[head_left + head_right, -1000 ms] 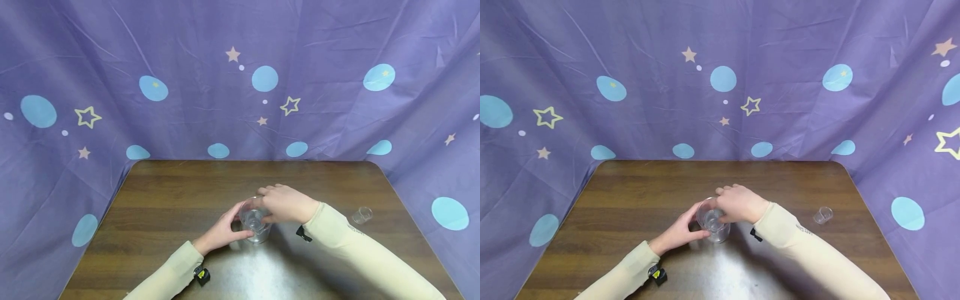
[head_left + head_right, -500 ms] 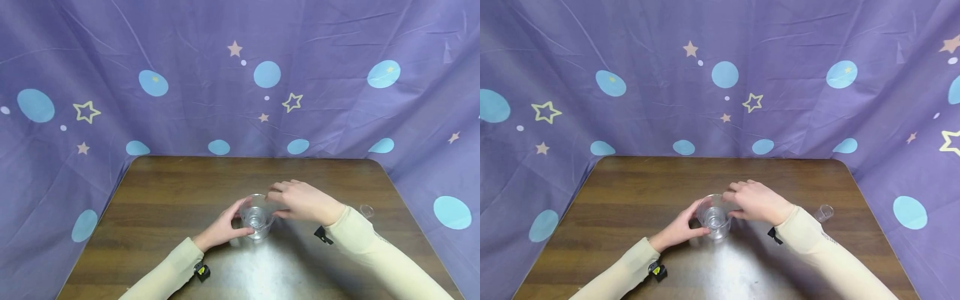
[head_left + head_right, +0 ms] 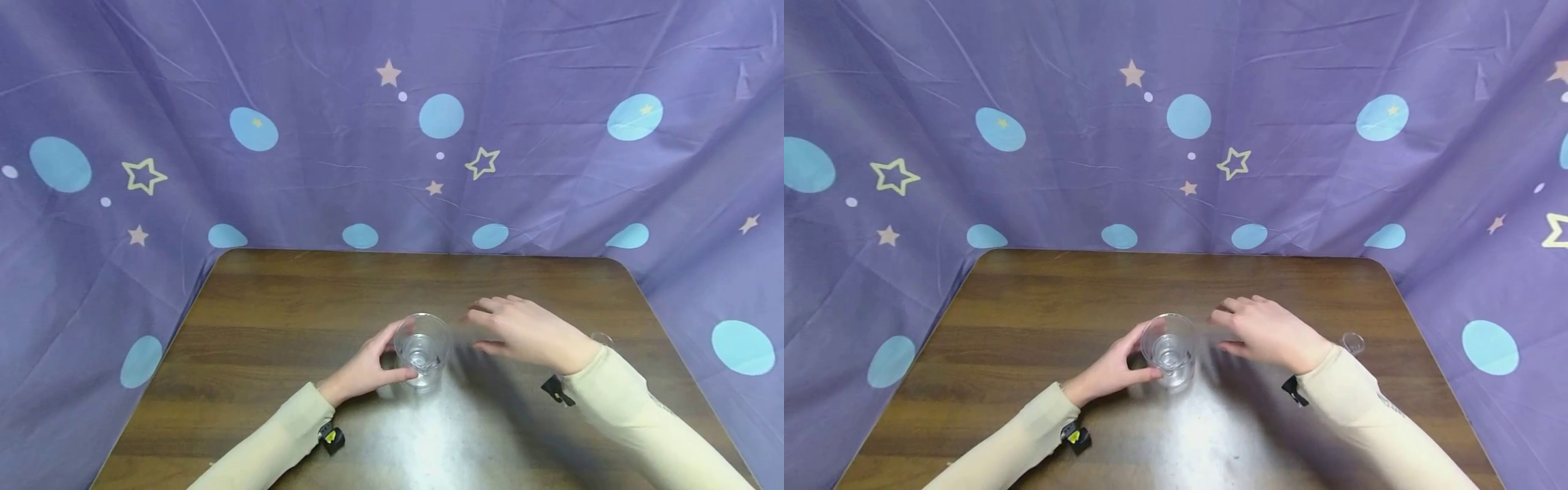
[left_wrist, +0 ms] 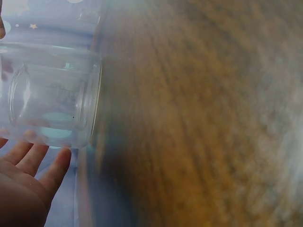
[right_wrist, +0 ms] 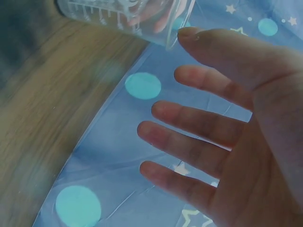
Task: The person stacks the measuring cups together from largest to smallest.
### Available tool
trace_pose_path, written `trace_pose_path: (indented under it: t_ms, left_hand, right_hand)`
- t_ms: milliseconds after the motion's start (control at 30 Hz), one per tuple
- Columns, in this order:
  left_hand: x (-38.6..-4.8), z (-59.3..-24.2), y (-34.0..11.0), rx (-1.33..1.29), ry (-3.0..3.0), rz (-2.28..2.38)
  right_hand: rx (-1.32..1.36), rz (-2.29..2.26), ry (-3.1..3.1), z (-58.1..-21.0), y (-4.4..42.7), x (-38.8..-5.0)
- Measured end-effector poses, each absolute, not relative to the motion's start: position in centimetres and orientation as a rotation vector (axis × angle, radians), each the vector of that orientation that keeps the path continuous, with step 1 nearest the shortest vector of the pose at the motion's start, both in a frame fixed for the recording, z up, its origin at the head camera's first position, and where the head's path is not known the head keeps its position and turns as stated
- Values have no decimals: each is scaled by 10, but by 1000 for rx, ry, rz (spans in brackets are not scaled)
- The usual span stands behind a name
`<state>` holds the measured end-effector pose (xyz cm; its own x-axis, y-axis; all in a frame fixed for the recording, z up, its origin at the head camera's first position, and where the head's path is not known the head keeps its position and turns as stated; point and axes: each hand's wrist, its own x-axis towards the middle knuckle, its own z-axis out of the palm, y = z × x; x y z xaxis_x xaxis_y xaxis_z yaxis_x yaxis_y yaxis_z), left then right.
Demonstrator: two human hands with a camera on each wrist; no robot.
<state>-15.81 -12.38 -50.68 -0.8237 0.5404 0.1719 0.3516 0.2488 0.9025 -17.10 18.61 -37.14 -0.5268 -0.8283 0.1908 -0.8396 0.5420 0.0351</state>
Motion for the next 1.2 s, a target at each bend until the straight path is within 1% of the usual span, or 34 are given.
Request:
trace_pose_path:
  t_ms: [700, 1200]
  left_hand:
    - [-158, -507, -125, 845, 2352, 1590]
    - [-157, -504, -125, 854, 2362, 1578]
  right_hand:
    - [1193, 142, -2745, -375, 259, -163]
    - [997, 113, -2871, -386, 310, -157]
